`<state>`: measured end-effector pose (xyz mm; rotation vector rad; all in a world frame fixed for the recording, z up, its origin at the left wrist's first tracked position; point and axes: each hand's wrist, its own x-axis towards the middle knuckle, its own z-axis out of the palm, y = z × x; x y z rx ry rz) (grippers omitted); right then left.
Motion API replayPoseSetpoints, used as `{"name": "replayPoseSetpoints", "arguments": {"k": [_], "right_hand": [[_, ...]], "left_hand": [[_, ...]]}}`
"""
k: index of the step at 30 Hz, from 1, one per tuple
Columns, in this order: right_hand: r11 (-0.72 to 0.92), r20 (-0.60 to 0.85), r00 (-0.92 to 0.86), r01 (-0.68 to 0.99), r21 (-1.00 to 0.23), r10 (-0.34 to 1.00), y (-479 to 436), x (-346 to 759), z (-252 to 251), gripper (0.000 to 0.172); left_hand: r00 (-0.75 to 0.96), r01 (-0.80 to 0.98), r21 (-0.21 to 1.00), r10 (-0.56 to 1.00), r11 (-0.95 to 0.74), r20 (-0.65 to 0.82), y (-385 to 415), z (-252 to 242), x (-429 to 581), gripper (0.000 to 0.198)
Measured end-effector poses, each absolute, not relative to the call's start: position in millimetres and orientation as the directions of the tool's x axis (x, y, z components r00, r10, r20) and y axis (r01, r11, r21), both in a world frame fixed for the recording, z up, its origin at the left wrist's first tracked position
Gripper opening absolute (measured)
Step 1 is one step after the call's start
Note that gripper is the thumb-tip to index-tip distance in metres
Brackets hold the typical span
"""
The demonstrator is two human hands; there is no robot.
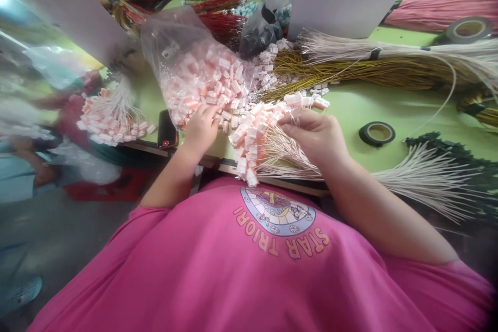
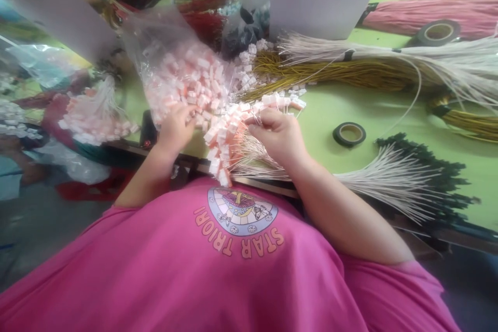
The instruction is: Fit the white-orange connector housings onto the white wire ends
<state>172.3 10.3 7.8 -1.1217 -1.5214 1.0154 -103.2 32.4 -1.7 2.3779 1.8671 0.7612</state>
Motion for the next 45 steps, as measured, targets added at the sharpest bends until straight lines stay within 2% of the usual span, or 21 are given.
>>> {"name": "replayPoseSetpoints", "arguments": {"k": [3,7,10,11,13,16,18,20,22,26,31,40,45], "right_hand": [[0.151,0.136,-0.136,0.108,-0.983,0.981,8,171,8,0.011],[0.084,0.072,-0.182,0.059,-0.995,0.981,6,169,12,0.012],[0.091,0.063,-0.208,0.124,-0.988,0.976,6,169,14,0.007],[0.099,0.063,-0.216,0.157,-0.983,0.974,6,169,15,0.005],[0.114,0.067,-0.228,0.198,-0.974,0.971,5,169,16,0.003],[0.161,0.107,-0.252,0.206,-0.965,0.962,4,168,18,0.004],[0.199,0.135,-0.263,0.235,-0.952,0.955,3,168,20,0.005],[0.223,0.145,-0.281,0.267,-0.938,0.949,2,167,20,0.007],[0.235,0.148,-0.320,0.253,-0.939,0.936,2,167,20,0.008],[0.220,0.127,-0.339,0.250,-0.943,0.932,0,165,18,0.010],[0.225,0.129,-0.273,0.356,-0.907,0.953,-3,162,18,0.007],[0.296,0.175,-0.310,0.405,-0.865,0.934,-4,160,18,0.008],[0.311,0.190,-0.290,0.460,-0.832,0.938,-5,159,17,0.011]], "left_hand": [[0.159,0.939,0.273,0.968,-0.209,0.194,42,-23,-116,0.030],[0.162,0.923,0.317,0.968,-0.218,0.192,42,-33,-118,0.024],[0.174,0.897,0.369,0.962,-0.243,0.211,38,-22,-115,0.017],[0.175,0.870,0.419,0.957,-0.260,0.230,35,-15,-113,0.014],[0.172,0.746,0.594,0.949,-0.301,0.265,25,2,-105,0.011],[0.266,0.365,0.868,0.931,-0.336,0.249,5,28,-84,0.013],[0.375,0.175,0.935,0.899,-0.308,0.226,-7,40,-67,0.013],[0.412,0.118,0.961,0.893,-0.249,0.181,-15,45,-51,0.012],[0.372,0.125,0.980,0.923,-0.157,0.100,-19,43,-39,0.009],[0.278,0.149,0.989,0.960,-0.011,-0.032,-20,34,-28,0.028],[0.198,0.159,0.987,0.980,-0.011,-0.021,-17,29,-27,0.022],[0.248,0.160,0.987,0.968,-0.003,-0.037,-17,32,-26,0.022],[0.248,0.222,0.974,0.969,-0.046,-0.011,-19,33,-27,0.020]]}}
